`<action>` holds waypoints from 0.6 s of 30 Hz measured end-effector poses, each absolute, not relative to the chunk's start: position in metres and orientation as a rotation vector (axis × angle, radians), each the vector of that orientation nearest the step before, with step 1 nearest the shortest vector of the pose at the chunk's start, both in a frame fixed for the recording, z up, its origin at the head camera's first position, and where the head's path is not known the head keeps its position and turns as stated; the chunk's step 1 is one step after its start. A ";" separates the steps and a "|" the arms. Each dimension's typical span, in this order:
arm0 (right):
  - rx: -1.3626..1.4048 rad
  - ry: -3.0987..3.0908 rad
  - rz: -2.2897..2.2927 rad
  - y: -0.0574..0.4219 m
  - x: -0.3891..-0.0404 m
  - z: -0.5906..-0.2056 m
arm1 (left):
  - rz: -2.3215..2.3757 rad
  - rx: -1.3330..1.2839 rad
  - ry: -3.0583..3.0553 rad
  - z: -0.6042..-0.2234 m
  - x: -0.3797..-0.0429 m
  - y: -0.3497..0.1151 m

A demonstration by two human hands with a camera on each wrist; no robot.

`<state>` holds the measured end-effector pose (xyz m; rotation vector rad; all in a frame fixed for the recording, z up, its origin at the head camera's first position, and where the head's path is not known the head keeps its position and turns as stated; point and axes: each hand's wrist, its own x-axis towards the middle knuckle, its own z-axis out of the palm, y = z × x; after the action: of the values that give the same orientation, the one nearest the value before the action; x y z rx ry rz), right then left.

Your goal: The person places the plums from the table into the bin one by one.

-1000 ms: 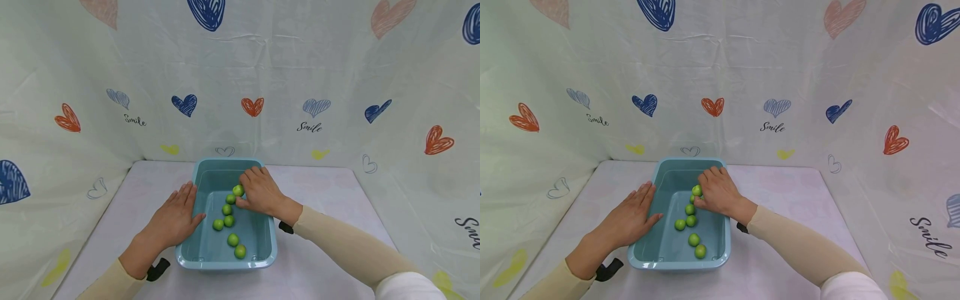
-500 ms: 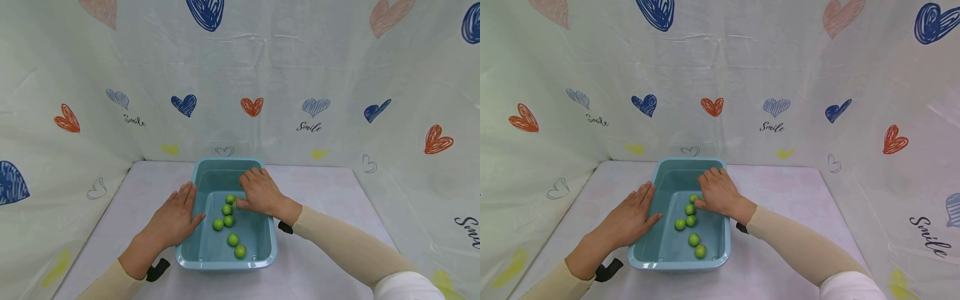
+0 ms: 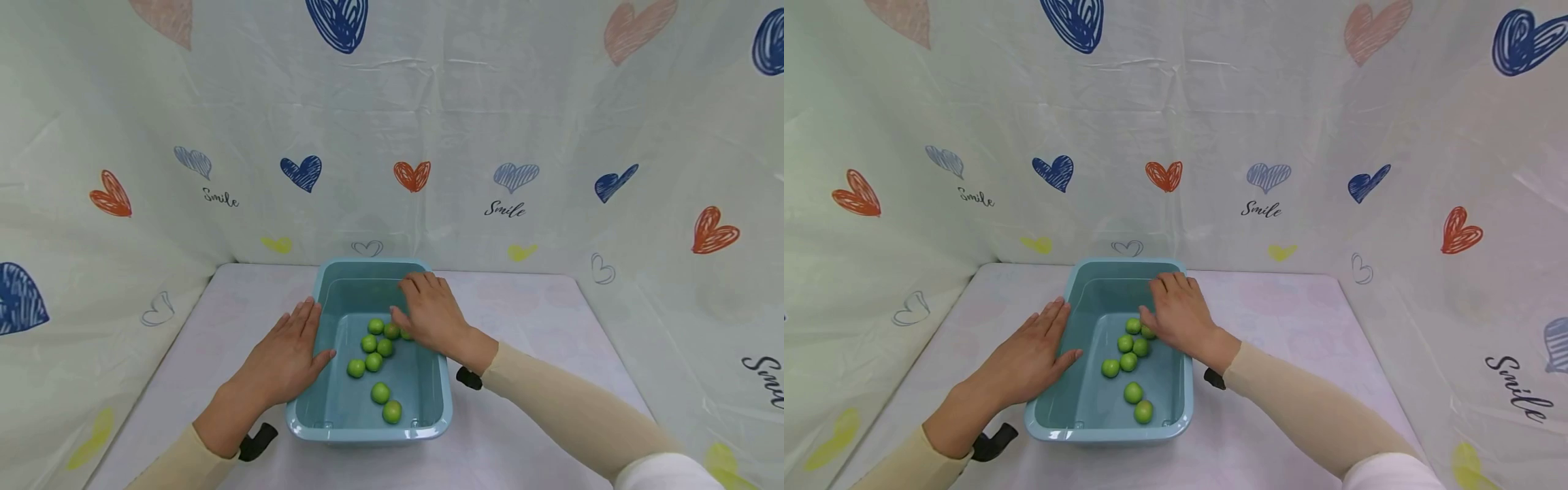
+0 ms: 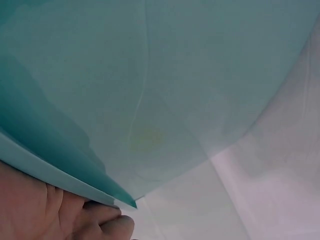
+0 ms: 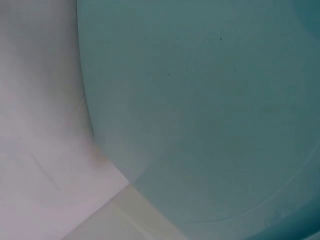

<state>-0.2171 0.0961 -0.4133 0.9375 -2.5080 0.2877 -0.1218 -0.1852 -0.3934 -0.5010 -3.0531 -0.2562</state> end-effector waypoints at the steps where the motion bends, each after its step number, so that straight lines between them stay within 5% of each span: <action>1: 0.932 -2.521 0.319 0.097 -0.216 -0.413 | -0.257 -0.503 -3.053 -0.393 -0.122 -0.185; 18: 0.681 -2.947 0.544 0.129 -0.192 -0.407 | -0.338 -0.496 -3.075 -0.395 -0.122 -0.185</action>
<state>-0.1916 0.1293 -0.4075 0.6812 -2.9472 0.5442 -0.1224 -0.1854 -0.3945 -0.4955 -3.0745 -0.3382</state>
